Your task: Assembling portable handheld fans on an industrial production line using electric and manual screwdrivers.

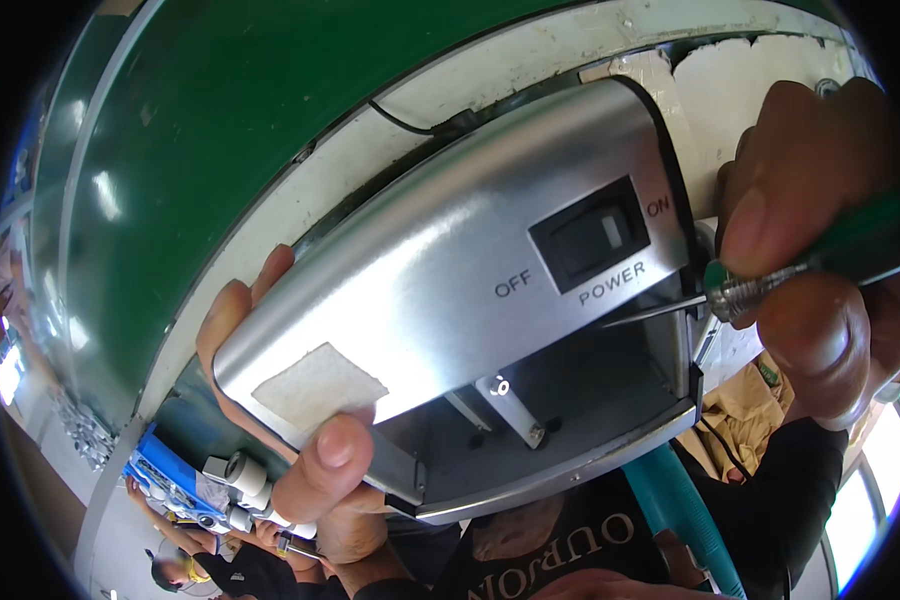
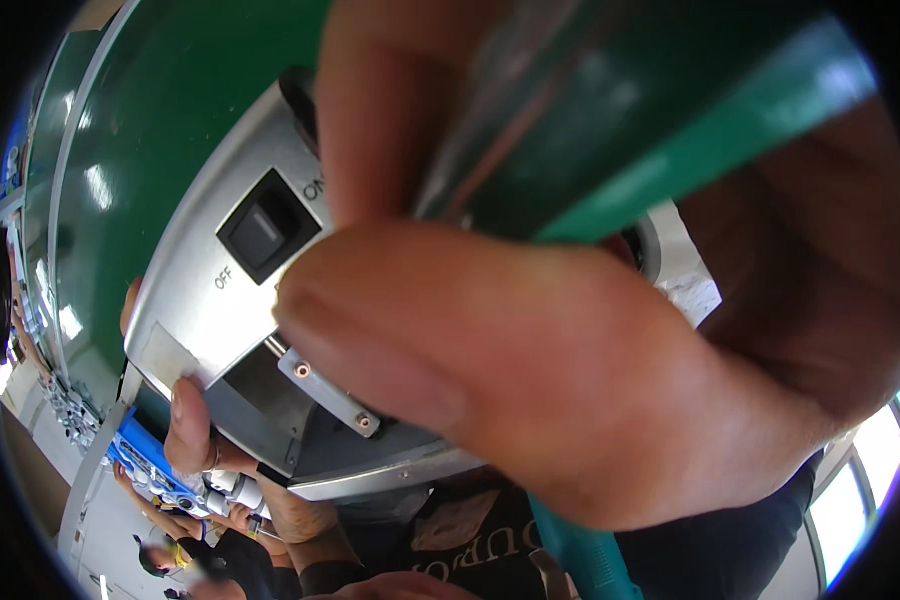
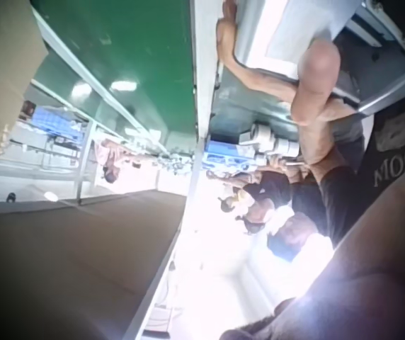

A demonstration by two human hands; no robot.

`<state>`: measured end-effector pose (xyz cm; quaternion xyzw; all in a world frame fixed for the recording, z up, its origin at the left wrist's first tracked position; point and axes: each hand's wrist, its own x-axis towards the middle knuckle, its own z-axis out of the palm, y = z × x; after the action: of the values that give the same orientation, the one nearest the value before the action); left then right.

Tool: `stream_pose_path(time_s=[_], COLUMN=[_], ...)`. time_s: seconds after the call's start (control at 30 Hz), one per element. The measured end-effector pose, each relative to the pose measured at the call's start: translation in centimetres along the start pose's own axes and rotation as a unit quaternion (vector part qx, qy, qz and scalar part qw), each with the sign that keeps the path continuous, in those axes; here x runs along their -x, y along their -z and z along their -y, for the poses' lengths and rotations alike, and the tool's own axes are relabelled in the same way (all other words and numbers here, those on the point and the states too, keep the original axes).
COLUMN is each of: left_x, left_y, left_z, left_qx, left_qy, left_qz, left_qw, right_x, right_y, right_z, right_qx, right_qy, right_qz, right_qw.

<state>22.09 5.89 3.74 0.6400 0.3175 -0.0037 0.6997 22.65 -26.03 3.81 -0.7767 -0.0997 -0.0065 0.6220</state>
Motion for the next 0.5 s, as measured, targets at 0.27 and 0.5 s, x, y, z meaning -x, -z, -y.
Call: stream_pose_path(time_s=[0.27, 0.5], left_x=[0.0, -0.3], left_y=[0.2, 0.5], left_z=[-0.5, 0.4], left_qx=[-0.017, -0.067], left_qy=[0.009, -0.033], left_qz=[0.002, 0.014], left_qw=[1.0, 0.997], right_x=[-0.7, -0.3], right_y=[-0.1, -0.2], right_z=[-0.3, -0.1], right_qx=[0.012, 0.025], right_qy=[-0.006, -0.012], right_qz=[-0.004, -0.009], right_qw=[1.0, 1.0])
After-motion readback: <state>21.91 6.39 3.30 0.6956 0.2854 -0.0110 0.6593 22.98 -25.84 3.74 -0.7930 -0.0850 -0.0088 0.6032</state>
